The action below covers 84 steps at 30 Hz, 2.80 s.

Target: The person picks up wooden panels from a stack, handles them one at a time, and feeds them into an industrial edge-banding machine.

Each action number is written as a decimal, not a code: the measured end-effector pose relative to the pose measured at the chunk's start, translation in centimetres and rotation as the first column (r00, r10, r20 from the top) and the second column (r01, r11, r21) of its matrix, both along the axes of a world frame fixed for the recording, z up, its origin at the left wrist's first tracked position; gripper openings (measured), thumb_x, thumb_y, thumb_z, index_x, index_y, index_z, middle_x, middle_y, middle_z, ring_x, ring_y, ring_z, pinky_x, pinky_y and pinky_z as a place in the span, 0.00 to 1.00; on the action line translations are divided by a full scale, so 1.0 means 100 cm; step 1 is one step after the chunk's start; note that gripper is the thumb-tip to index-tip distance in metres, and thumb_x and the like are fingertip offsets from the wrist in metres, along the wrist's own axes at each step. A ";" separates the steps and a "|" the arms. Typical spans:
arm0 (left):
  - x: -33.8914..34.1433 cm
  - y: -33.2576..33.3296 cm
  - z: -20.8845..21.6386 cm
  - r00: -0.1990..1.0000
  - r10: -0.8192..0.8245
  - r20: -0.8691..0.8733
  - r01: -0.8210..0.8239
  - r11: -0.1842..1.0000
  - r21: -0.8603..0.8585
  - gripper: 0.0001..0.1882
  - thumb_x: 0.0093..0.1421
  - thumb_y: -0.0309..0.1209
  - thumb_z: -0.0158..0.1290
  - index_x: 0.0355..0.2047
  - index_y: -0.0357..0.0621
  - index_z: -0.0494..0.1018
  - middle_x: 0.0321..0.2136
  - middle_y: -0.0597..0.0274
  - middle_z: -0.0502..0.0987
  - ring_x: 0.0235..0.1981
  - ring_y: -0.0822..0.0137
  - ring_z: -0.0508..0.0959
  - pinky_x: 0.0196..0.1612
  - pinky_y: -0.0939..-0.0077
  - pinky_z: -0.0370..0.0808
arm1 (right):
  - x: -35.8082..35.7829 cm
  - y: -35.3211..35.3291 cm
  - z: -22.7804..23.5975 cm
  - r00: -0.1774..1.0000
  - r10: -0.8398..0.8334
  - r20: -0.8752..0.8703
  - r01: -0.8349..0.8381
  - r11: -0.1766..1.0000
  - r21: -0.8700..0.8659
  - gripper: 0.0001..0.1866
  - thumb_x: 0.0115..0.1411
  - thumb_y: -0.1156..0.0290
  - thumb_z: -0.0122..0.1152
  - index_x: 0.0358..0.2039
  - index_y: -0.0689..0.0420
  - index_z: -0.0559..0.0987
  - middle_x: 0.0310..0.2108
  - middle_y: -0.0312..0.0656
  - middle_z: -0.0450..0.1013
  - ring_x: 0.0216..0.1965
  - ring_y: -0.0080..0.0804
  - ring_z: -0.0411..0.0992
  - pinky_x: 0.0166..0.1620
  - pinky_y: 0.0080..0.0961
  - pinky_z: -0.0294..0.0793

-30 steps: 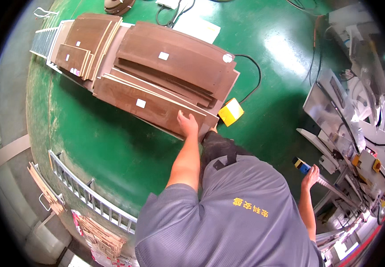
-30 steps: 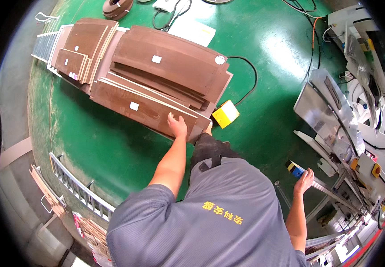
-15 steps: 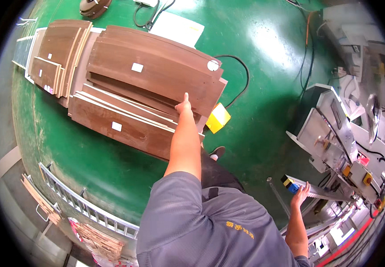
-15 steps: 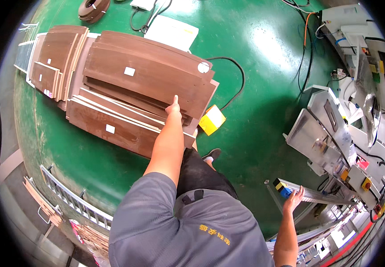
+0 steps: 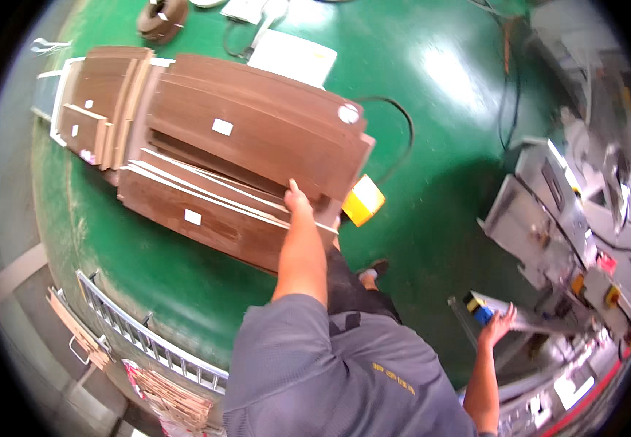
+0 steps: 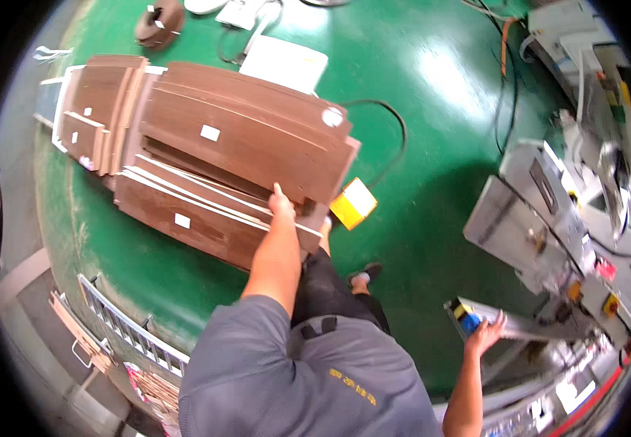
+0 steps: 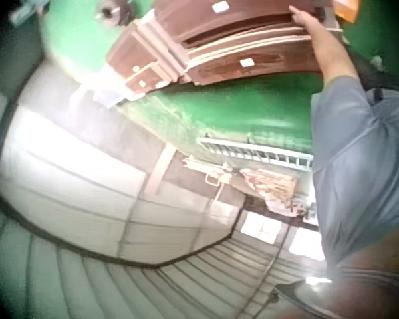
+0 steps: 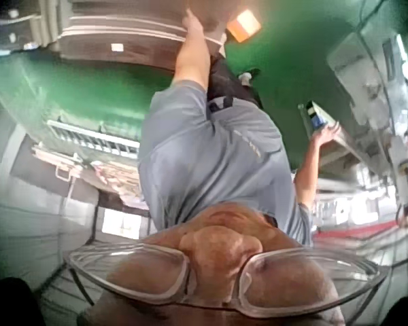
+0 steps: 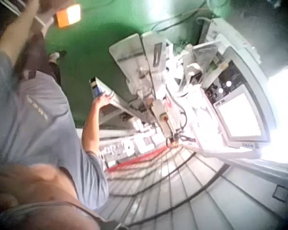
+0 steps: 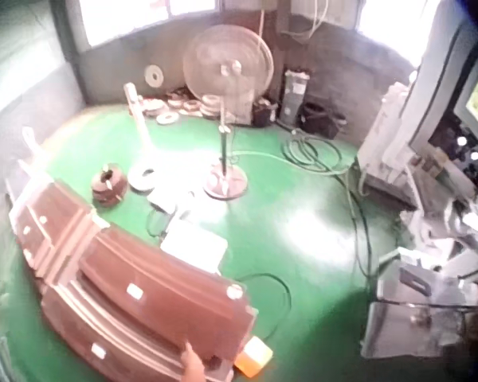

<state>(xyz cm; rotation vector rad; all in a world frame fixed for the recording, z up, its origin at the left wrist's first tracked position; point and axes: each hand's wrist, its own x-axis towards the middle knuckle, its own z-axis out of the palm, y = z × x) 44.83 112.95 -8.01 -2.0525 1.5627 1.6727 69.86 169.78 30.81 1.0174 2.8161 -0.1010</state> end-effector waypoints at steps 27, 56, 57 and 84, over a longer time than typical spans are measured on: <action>0.103 0.158 0.308 0.744 0.137 -0.655 0.563 0.399 0.723 0.22 0.66 0.47 0.48 0.52 0.44 0.70 0.44 0.62 0.77 0.47 0.64 0.76 0.55 0.63 0.72 | -0.174 -0.201 0.001 0.925 -0.379 0.020 -0.123 -0.349 -0.929 0.21 0.53 0.74 0.57 0.48 0.68 0.71 0.43 0.46 0.74 0.43 0.38 0.75 0.49 0.34 0.74; 0.102 0.552 0.309 -0.027 -0.670 -0.742 0.917 -0.313 0.248 0.09 0.60 0.34 0.56 0.29 0.42 0.73 0.22 0.67 0.73 0.22 0.73 0.70 0.27 0.75 0.66 | 0.394 -0.136 -0.042 -0.553 -0.832 -0.055 0.089 0.006 -0.996 0.36 0.58 0.47 0.62 0.55 0.65 0.69 0.53 0.45 0.70 0.51 0.39 0.71 0.55 0.39 0.71; 0.109 0.571 0.308 -0.020 -0.697 -0.717 0.933 -0.270 0.236 0.10 0.59 0.34 0.57 0.26 0.42 0.72 0.19 0.67 0.71 0.19 0.73 0.67 0.24 0.75 0.63 | 0.391 -0.130 -0.044 -0.567 -0.821 -0.064 0.078 0.024 -0.997 0.35 0.58 0.48 0.63 0.55 0.65 0.69 0.53 0.45 0.71 0.51 0.39 0.71 0.55 0.39 0.71; 0.216 0.824 0.292 -0.048 -0.942 -0.333 0.929 0.080 -0.362 0.34 0.62 0.56 0.48 0.33 0.25 0.72 0.32 0.32 0.77 0.38 0.37 0.77 0.42 0.52 0.71 | 0.441 0.111 -0.059 -0.457 -0.890 0.005 0.073 -0.043 -0.996 0.31 0.60 0.57 0.62 0.57 0.63 0.67 0.55 0.45 0.68 0.52 0.39 0.70 0.55 0.36 0.71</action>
